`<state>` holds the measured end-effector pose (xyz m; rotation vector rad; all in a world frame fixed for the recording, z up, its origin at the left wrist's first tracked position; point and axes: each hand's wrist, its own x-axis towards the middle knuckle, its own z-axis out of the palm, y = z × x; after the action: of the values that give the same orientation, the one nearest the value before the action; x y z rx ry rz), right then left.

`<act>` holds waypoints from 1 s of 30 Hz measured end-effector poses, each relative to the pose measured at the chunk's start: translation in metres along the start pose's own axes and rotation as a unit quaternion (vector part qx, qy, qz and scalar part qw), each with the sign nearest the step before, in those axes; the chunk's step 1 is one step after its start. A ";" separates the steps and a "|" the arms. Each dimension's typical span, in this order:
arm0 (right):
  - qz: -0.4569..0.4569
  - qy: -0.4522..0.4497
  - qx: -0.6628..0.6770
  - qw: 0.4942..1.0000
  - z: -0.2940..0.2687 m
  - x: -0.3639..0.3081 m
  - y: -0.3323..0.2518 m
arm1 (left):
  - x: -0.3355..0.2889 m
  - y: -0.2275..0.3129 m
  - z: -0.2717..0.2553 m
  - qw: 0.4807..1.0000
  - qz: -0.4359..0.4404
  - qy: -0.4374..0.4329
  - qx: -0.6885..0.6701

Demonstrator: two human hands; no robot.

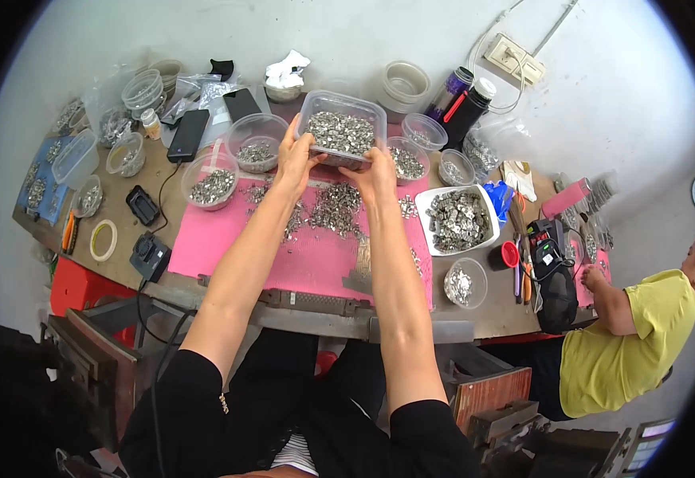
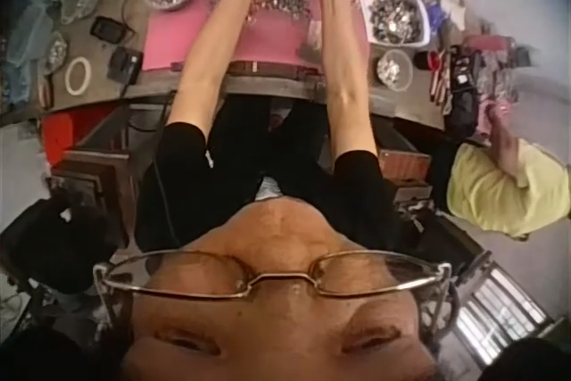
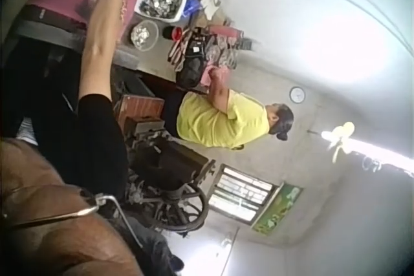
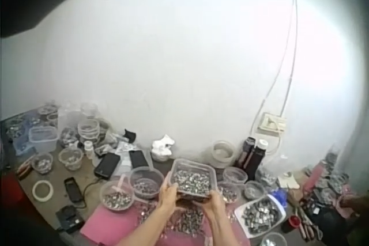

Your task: Sorting and inserting small metal components into a metal fixture at a workbench.

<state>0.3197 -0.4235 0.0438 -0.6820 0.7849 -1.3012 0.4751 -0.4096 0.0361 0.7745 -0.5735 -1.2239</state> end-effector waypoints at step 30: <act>-0.213 0.009 -0.508 0.834 -0.102 -0.277 0.031 | -0.273 0.008 -0.093 0.723 0.360 -0.138 0.574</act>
<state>0.2291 -0.1454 -0.0073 -1.7784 1.4100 -1.2080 0.4803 -0.1251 -0.0110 1.1999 -1.7780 -0.1039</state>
